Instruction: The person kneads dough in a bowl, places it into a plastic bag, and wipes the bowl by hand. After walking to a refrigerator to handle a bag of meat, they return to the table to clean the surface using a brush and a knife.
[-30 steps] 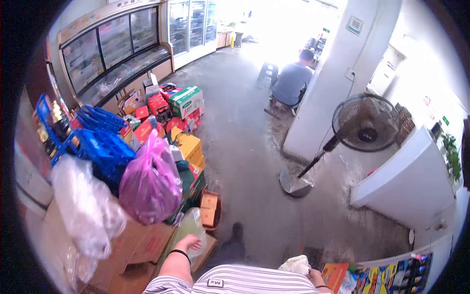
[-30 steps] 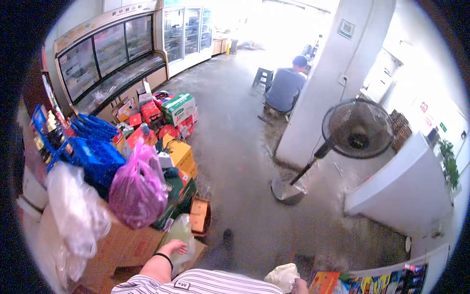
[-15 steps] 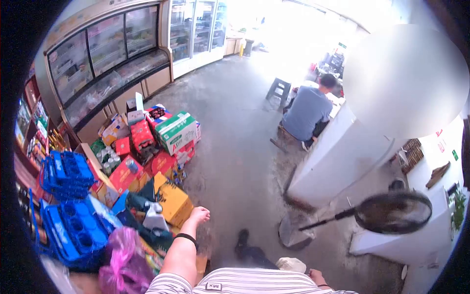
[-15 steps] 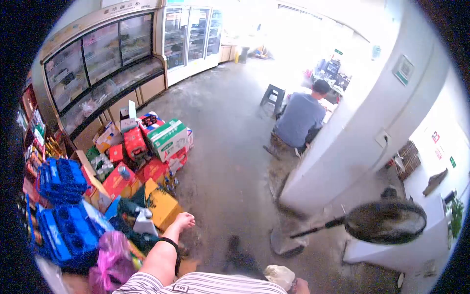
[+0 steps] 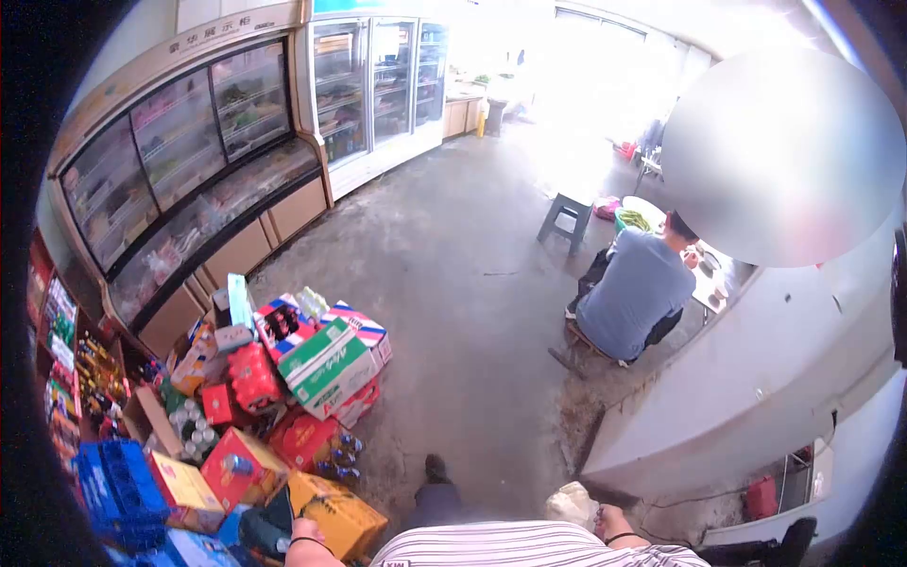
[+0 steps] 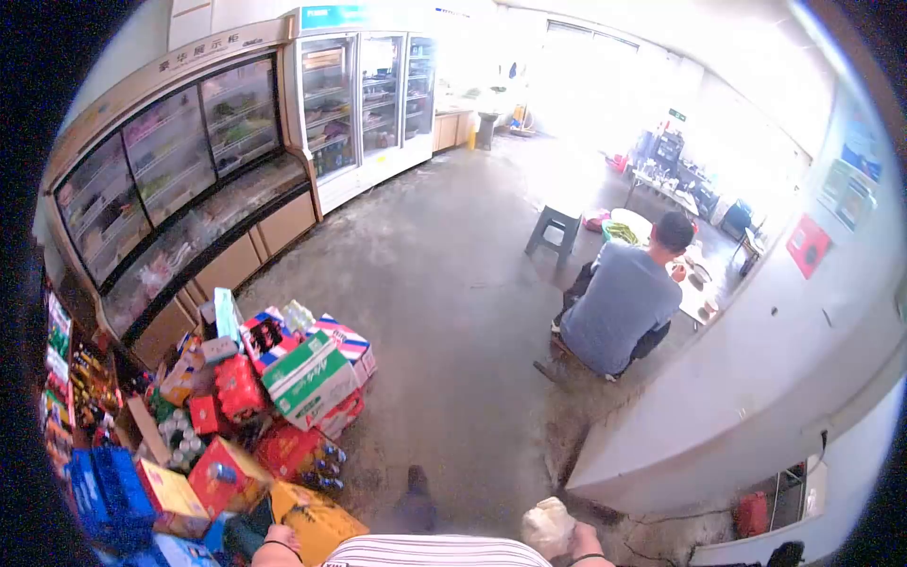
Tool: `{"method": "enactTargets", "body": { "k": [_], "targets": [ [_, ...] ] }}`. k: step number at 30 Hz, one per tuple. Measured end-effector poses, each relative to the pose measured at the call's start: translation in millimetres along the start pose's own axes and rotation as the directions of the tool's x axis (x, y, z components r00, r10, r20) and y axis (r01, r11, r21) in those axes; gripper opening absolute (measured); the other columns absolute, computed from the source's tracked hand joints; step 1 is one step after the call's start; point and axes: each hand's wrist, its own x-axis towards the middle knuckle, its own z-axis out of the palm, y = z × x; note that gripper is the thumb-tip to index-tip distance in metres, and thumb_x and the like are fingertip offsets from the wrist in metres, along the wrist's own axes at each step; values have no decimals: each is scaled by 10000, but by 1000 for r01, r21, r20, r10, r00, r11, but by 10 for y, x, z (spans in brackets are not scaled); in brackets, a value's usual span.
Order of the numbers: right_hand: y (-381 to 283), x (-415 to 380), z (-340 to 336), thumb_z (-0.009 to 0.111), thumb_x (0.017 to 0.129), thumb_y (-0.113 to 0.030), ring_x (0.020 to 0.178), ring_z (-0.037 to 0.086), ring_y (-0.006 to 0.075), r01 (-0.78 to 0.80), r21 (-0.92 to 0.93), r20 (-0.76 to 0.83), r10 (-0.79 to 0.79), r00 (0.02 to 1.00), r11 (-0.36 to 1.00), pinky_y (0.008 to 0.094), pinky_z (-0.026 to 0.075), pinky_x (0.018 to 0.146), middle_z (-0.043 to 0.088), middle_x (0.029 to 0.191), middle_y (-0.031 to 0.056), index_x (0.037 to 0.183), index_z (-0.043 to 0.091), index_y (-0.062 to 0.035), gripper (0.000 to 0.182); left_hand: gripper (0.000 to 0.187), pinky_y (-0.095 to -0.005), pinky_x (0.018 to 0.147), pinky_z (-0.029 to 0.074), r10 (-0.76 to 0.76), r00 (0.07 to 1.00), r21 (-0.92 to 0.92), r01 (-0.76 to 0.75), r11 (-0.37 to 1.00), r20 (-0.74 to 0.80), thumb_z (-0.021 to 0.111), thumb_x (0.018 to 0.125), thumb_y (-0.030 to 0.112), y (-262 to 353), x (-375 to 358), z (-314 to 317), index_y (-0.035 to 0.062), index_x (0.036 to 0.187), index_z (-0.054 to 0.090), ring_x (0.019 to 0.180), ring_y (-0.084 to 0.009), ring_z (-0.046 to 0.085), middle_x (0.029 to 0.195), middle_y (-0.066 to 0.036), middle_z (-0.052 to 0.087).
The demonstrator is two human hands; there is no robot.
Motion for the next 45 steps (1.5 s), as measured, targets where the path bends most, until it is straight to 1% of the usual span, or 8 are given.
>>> {"method": "enactTargets", "body": {
  "k": [7, 15, 20, 26, 28, 33, 39, 45],
  "targets": [
    [-1903, 260, 1302, 461, 853, -262, 351, 302, 134, -26, 18, -57, 27, 998, 999, 270, 256, 328, 388, 489, 40, 646, 436, -99, 264, 200, -430, 461, 459, 240, 951, 325, -293, 899, 193, 592, 703, 52, 2887, 226, 517, -39, 882, 592, 539, -300, 593, 672, -156, 613],
    [-3453, 817, 2674, 481, 846, -248, 360, 339, 136, -23, 17, -134, 25, 991, 1000, 263, 278, 328, 413, 504, 43, 651, 451, -99, 247, 109, -278, 437, 460, 518, 845, -202, -489, 849, 135, 533, 829, 119, 6380, -86, 1010, 30, 878, 572, 523, -172, 590, 686, -78, 609],
    [-4399, 1326, 3816, 534, 817, -211, 470, 487, 219, 13, -173, -64, -24, 998, 985, 395, 354, 405, 524, 596, 73, 768, 563, -89, 134, 194, -360, 412, 427, 642, 760, 187, -619, 762, -102, 546, 815, 233, 6682, 1269, 952, 58, 749, 597, 500, -232, 576, 611, -93, 582],
    [-5354, 1288, 4857, 487, 863, -239, 412, 392, 175, -42, -184, -36, 36, 999, 982, 329, 283, 384, 452, 563, 29, 749, 525, -99, 184, 168, -452, 422, 453, -74, 989, -279, 106, 954, 125, 437, 762, 77, 6019, 1226, 423, 9, 901, 503, 546, -318, 596, 679, -179, 572],
    [-5829, 880, 5290, 483, 865, -254, 428, 399, 169, -58, -157, -36, 53, 998, 986, 341, 290, 390, 451, 562, 34, 768, 541, -107, 186, 392, -294, 808, 443, -90, 930, -825, 359, 436, 356, 467, 872, 402, 6089, 840, 472, 74, 1064, 566, 953, -155, 534, 1017, -171, 574],
    [-6179, 1928, 6150, 400, 885, -395, 1155, 421, 270, -41, -225, 40, 51, 998, 973, 394, 321, 951, 493, 1199, 162, 1153, 492, -105, 406, 308, -341, 651, 444, -129, 964, -752, 263, 605, 233, 481, 839, 307, 6762, 1482, 292, 49, 997, 544, 770, -206, 545, 870, -161, 569],
    [-7111, 1475, 7517, 539, 834, -238, 408, 395, 187, 106, -239, -99, -132, 986, 965, 353, 288, 377, 437, 525, 62, 654, 530, -83, 238, 186, -411, 416, 446, -104, 993, -585, 120, 802, 60, 503, 791, 165, 7850, 2450, 25, 12, 897, 512, 494, -283, 562, 649, -146, 562],
    [-7555, 1141, 8934, 561, 836, -236, 507, 484, 181, 154, -256, 6, -158, 987, 954, 361, 371, 448, 517, 617, 42, 812, 574, -57, 181, 148, -347, 424, 466, 147, 979, -491, -197, 849, -139, 520, 808, 168, 9309, 3056, -910, 40, 880, 535, 506, -224, 566, 659, -106, 571]
  ]
}}
